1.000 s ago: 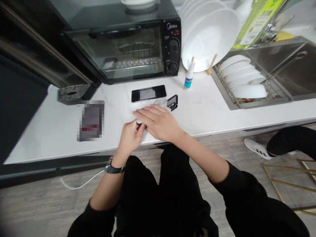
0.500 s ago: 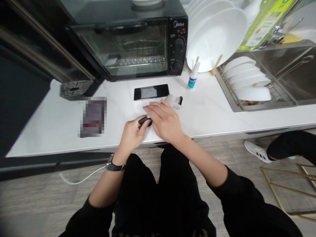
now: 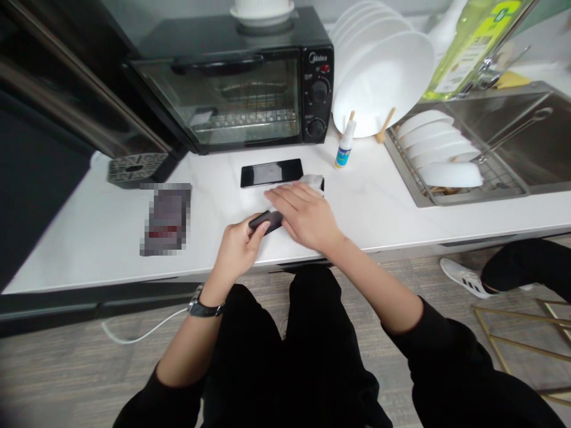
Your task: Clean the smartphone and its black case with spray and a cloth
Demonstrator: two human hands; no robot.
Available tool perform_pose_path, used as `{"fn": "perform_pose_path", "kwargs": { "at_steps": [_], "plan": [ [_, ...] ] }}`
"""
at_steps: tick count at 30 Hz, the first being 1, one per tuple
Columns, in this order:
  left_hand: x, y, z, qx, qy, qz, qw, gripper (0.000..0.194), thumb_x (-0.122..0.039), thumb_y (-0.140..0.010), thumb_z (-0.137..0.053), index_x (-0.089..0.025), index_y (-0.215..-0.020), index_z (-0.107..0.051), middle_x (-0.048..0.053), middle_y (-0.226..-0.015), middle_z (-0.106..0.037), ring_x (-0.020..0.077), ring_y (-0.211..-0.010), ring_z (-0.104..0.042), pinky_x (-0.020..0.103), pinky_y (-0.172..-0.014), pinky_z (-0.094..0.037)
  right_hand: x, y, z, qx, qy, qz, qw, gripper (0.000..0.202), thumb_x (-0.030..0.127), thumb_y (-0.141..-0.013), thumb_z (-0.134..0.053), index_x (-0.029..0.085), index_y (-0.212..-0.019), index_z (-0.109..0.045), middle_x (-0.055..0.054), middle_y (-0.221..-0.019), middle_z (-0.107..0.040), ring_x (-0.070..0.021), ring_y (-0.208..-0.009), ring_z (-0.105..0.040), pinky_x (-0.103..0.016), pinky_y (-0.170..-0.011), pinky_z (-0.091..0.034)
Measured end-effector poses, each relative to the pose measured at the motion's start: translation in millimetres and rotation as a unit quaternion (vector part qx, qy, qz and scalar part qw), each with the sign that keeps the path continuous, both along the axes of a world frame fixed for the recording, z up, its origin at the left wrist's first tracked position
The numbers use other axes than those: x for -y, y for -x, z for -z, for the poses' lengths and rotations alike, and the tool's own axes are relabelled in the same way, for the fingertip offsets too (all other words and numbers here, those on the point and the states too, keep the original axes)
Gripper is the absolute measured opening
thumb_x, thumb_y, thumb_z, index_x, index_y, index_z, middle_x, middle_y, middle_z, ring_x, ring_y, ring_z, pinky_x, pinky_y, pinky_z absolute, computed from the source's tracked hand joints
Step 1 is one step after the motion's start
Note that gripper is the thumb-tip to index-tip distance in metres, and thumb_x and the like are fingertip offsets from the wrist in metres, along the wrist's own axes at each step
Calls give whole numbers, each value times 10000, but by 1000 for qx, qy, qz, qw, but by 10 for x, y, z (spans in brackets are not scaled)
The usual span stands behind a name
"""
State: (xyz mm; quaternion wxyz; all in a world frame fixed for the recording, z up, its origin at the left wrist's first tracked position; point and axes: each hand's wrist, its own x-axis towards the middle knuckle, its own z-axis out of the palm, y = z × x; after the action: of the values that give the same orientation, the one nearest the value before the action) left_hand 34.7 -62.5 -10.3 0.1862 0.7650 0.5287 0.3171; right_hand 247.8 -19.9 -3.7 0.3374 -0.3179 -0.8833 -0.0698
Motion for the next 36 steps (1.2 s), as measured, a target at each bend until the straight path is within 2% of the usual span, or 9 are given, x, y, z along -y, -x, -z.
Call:
{"fn": "perform_pose_path", "kwargs": {
  "at_steps": [5,9,13,17,20,24,26,30,36],
  "plan": [
    [8,-4,-20,16,25,4,1000,304,-336,-1085,-538,-160,-1173,-771,44,-882,-811,159,-684,-692,253,-666,-453,-128,-235,27,-47,24,77,996,417,98,-942,-448,192,-1257,-705,-101,-1216,-784,-286,-1173,-703,-557,-1169,-505],
    [15,-15,-23,24,24,8,999,317,-347,-1089,-526,-183,-1211,-768,54,-970,-837,183,-776,-748,265,-744,-512,9,-24,56,-92,25,129,987,402,73,-945,-442,201,-1205,-720,-93,-1149,-782,-282,-1232,-684,-561,-1232,-443],
    [8,-5,-16,11,10,10,1000,305,-293,-1075,-495,-172,-1179,-756,89,-1051,-841,209,-841,-772,286,-770,-535,205,386,77,-102,9,115,988,368,92,-975,-477,137,-1255,-711,-111,-1207,-785,-279,-1277,-669,-501,-1236,-446],
    [-18,36,12,-27,3,-1,1000,231,-105,-891,-499,-144,-865,-726,116,-815,-797,222,-668,-705,296,-637,-478,371,713,92,-87,14,70,994,355,134,-1012,-508,111,-1314,-693,-100,-1292,-778,-244,-1317,-655,-432,-1258,-438],
    [-28,53,35,-38,2,2,999,184,-83,-799,-527,-152,-780,-696,120,-761,-773,227,-643,-680,296,-606,-452,421,755,96,-58,16,40,997,385,165,-1034,-505,112,-1381,-664,-104,-1364,-762,-228,-1360,-641,-422,-1264,-445],
    [-17,32,31,-38,1,-3,999,217,-137,-904,-507,-154,-771,-678,102,-724,-751,207,-609,-648,295,-615,-441,325,550,84,-27,13,5,1000,420,191,-1043,-476,127,-1424,-643,-125,-1383,-754,-237,-1348,-658,-457,-1225,-486],
    [-9,17,8,-31,3,-3,1000,269,-223,-1003,-497,-148,-859,-712,91,-763,-770,195,-620,-657,289,-632,-450,222,386,68,-24,7,5,1000,437,173,-1020,-472,121,-1419,-644,-132,-1354,-762,-250,-1322,-671,-473,-1209,-497],
    [2,0,-32,3,23,6,1000,328,-365,-1091,-508,-173,-1200,-751,77,-978,-834,187,-757,-736,274,-714,-494,5,15,30,-23,13,48,998,443,125,-957,-473,116,-1346,-683,-143,-1300,-768,-294,-1264,-686,-515,-1182,-501],
    [47,-18,-29,14,29,-13,999,285,-341,-1067,-558,-180,-1203,-750,38,-873,-803,161,-672,-687,266,-690,-470,-117,-325,33,-127,119,123,977,443,107,-950,-396,193,-1243,-718,-117,-1307,-755,-279,-1235,-699,-460,-1072,-558]
  ]
}}
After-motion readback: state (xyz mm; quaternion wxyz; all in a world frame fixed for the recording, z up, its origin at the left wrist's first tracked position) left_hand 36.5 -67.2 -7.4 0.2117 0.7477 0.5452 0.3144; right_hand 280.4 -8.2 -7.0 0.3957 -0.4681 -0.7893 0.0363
